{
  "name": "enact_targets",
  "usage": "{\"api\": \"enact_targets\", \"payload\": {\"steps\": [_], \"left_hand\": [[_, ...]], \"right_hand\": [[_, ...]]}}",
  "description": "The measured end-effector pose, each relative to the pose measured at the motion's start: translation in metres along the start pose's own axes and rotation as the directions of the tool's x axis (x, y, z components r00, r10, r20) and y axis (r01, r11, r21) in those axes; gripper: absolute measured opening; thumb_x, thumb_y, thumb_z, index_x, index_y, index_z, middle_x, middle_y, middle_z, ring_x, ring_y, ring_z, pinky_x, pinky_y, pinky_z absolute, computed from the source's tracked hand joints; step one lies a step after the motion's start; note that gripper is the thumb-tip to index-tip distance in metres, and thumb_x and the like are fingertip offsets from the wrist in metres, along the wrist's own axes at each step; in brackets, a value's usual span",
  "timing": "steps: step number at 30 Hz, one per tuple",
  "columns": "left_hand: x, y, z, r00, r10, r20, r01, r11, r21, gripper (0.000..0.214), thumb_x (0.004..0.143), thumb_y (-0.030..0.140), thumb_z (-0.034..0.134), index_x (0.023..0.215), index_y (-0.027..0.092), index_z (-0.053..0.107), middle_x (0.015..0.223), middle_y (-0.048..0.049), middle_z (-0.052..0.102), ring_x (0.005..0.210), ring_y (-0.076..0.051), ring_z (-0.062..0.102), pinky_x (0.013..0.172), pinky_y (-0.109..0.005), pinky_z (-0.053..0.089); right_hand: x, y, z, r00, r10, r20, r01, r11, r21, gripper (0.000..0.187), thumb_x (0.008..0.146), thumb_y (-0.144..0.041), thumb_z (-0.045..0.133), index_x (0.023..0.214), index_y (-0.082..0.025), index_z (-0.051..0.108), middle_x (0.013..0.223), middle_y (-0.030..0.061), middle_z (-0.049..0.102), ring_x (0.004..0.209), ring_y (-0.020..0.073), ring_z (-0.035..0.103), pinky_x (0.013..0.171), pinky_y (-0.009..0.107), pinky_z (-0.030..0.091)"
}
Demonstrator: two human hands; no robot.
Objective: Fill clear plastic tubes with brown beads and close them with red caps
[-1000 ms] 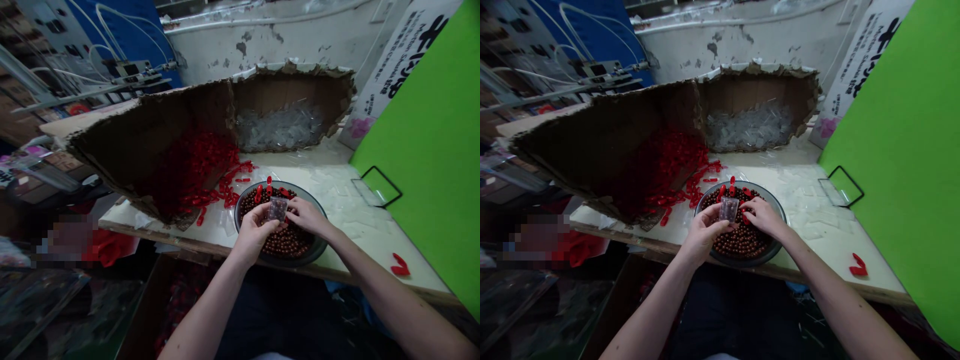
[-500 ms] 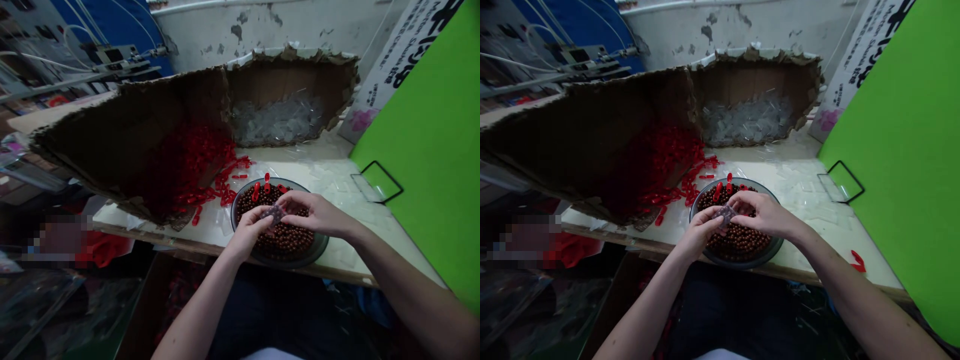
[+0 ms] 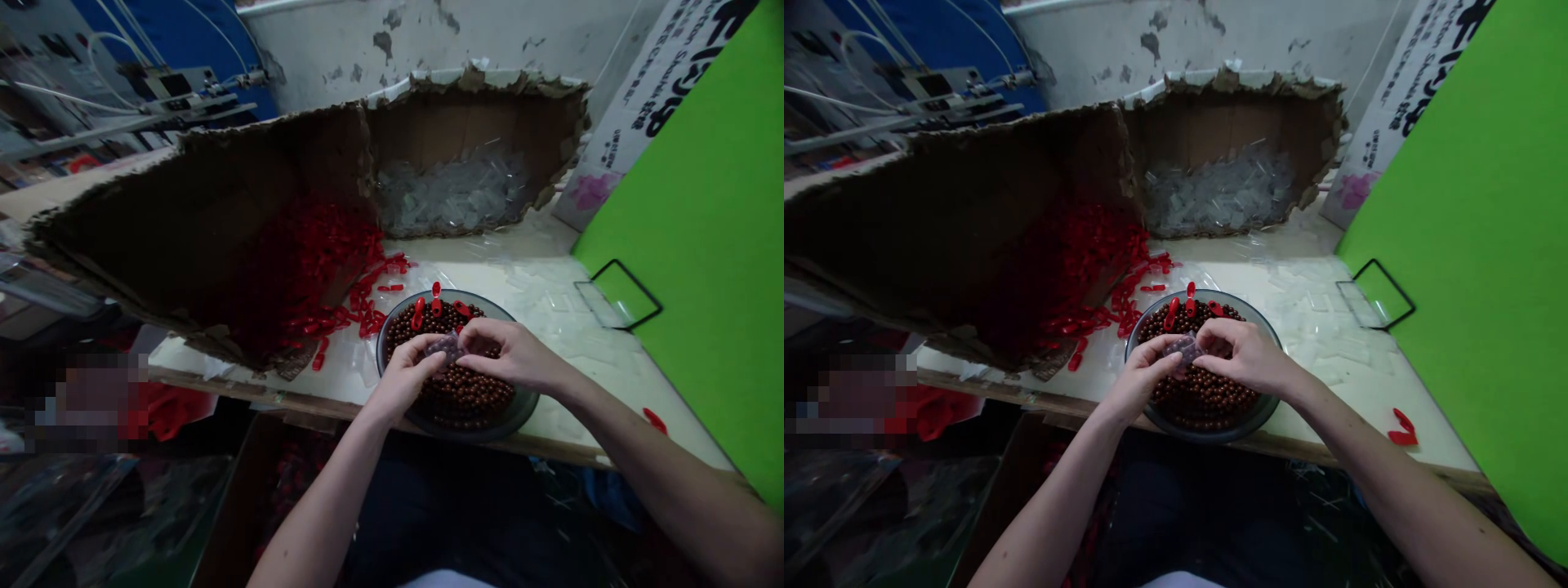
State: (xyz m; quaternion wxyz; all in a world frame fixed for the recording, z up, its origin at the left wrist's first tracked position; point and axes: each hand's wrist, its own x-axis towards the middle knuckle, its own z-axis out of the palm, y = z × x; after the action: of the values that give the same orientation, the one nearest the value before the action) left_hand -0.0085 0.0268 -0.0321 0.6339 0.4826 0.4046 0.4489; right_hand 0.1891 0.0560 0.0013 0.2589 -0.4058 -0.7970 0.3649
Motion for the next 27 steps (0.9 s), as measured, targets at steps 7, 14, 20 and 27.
{"api": "enact_targets", "payload": {"steps": [7, 14, 20, 27], "left_hand": [[0.004, -0.002, -0.020, 0.996, 0.059, -0.069, -0.048, 0.987, 0.153, 0.032, 0.081, 0.030, 0.064, 0.110, 0.017, 0.065, 0.110, -0.0086, 0.067, 0.092, -0.019, 0.061, 0.077, -0.027, 0.050], [0.003, -0.008, -0.018, 0.993, 0.100, -0.058, -0.087, 0.977, 0.193, 0.028, 0.083, 0.028, 0.061, 0.109, 0.019, 0.065, 0.114, -0.0087, 0.064, 0.098, -0.020, 0.060, 0.081, -0.029, 0.049], [0.000, -0.003, -0.017, 0.979, 0.189, -0.076, -0.155, 0.932, 0.327, 0.026, 0.085, 0.023, 0.056, 0.110, 0.021, 0.064, 0.109, -0.0065, 0.062, 0.102, -0.019, 0.058, 0.090, -0.032, 0.044], [-0.001, 0.000, -0.014, 0.949, 0.301, -0.095, -0.220, 0.846, 0.486, 0.026, 0.084, 0.016, 0.056, 0.107, 0.021, 0.068, 0.099, -0.0057, 0.059, 0.096, -0.017, 0.056, 0.089, -0.030, 0.043]], "right_hand": [[-0.008, 0.009, -0.016, 0.989, 0.124, -0.081, -0.108, 0.978, 0.181, 0.022, 0.080, -0.039, 0.068, 0.090, -0.020, 0.063, 0.084, 0.0036, 0.067, 0.076, 0.0169, 0.063, 0.069, 0.030, 0.051], [-0.005, 0.014, -0.008, 0.980, 0.101, -0.173, -0.068, 0.981, 0.182, 0.020, 0.082, -0.036, 0.066, 0.097, -0.023, 0.066, 0.095, 0.0027, 0.069, 0.084, 0.0165, 0.064, 0.077, 0.029, 0.050], [-0.002, 0.029, -0.007, 0.972, 0.119, -0.202, -0.127, 0.992, -0.025, 0.018, 0.084, -0.035, 0.060, 0.095, -0.023, 0.068, 0.093, 0.0023, 0.071, 0.081, 0.0181, 0.065, 0.074, 0.031, 0.049], [0.002, 0.051, -0.003, 0.989, 0.110, -0.098, -0.140, 0.911, -0.389, 0.018, 0.084, -0.026, 0.054, 0.094, -0.021, 0.069, 0.095, 0.0038, 0.071, 0.086, 0.0213, 0.065, 0.079, 0.034, 0.048]]}}
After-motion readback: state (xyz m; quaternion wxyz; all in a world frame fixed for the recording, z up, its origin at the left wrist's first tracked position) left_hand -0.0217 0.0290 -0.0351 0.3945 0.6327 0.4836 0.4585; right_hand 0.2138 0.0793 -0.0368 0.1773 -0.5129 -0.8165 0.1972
